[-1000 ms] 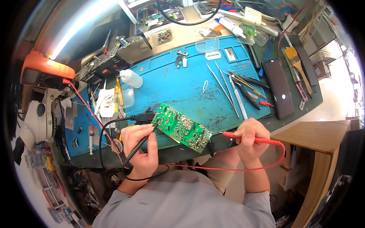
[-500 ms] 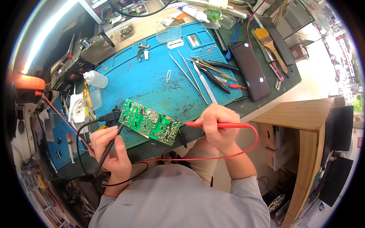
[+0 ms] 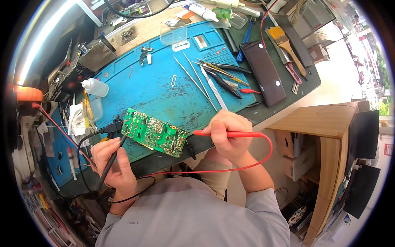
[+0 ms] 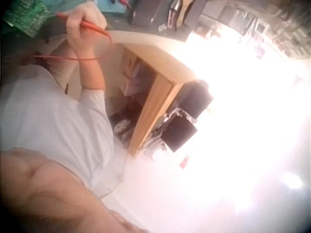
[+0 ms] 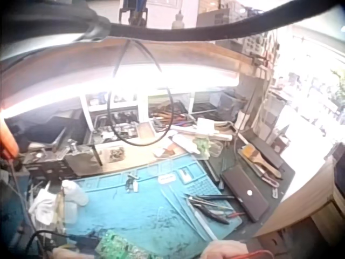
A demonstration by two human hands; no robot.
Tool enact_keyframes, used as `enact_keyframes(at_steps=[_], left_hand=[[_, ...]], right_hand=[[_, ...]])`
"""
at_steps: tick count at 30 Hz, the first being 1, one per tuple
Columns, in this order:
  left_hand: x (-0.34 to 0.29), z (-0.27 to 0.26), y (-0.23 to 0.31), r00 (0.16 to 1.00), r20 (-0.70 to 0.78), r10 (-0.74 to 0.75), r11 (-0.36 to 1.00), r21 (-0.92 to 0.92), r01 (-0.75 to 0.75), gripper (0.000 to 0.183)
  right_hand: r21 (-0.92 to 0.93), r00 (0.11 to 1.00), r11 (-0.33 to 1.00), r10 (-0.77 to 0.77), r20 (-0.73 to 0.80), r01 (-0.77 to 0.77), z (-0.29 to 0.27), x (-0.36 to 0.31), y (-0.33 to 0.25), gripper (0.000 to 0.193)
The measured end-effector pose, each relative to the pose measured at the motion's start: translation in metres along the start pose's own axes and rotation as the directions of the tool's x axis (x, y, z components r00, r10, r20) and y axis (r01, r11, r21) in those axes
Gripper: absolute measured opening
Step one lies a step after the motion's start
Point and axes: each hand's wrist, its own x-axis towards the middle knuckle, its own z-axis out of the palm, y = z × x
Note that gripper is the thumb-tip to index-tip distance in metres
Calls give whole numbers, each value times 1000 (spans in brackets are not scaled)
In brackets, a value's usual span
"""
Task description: The person uses a multimeter to test various points on a green circuit board. They hold the board with one hand and probe different components with the multimeter leads in the other hand. The person repeatedly touches the probes to different spots on the board throughout the clip.
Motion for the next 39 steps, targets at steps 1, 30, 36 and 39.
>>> enact_keyframes(at_steps=[1,30,36,39], left_hand=[[0,0,0,1000,0,-2,1000,3,2,12],[4,39,34,972,117,202,967,-180,-179,25],[5,41,34,968,140,208,971,-148,-187,24],[5,41,35,966,147,215,970,-146,-194,23]], right_hand=[[-6,1000,1000,22,-2,-22,0,0,-1,26],[18,1000,1000,18,-23,-17,-1,1,-1,19],[-24,1000,1000,-4,0,4,-3,1,-1,18],[-31,1000,999,-12,10,13,-3,2,-2,17]])
